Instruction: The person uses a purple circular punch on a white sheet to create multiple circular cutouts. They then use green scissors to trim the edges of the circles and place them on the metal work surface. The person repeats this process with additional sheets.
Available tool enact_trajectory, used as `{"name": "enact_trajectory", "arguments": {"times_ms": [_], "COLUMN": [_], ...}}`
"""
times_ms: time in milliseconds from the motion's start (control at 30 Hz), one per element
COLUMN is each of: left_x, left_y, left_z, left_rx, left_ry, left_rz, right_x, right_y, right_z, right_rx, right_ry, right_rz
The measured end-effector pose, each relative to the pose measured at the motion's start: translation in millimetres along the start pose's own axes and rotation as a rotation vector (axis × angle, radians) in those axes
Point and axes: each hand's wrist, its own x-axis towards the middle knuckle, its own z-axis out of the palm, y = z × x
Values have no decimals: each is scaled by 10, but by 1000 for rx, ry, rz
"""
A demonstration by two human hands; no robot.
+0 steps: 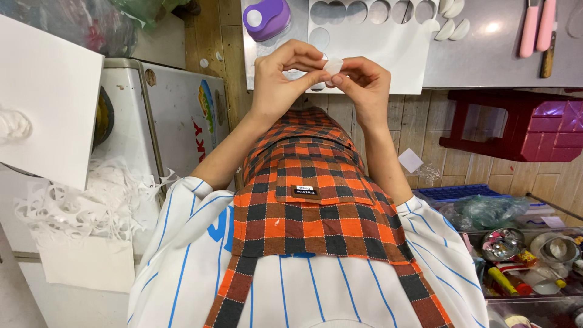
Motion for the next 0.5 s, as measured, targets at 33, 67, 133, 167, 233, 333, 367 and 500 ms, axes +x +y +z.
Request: {"name": "enact_trajectory", "arguments": {"times_ms": [33, 67, 133, 167, 233, 333, 367, 500], "left_x": [-5, -6, -4, 1, 2, 0, 1, 13], "left_y": [-9, -15, -18, -14, 2, 49, 70, 147], "left_z": [0, 1, -3, -6, 0, 7, 5, 25], "left_rx": [-3, -7, -12, -13, -7, 46, 80, 163], "left_ry": [14, 28, 43, 45, 43, 25, 12, 16], "left_rz": [-11, -21, -37, -42, -30, 22, 36, 103], "right_x": [-2, -6, 2, 9, 4, -1, -5, -56], "right_y": [-7, -19, -43, -54, -72, -79, -77, -50], "right_z": [23, 40, 64, 73, 81, 76, 71, 24], "right_rx": [0, 0, -6, -10, -17, 0, 19, 30], "right_ry": [0, 0, 8, 15, 33, 38, 25, -18], "right_rz": [-2, -7, -6, -2, 7, -7, -31, -18]}}
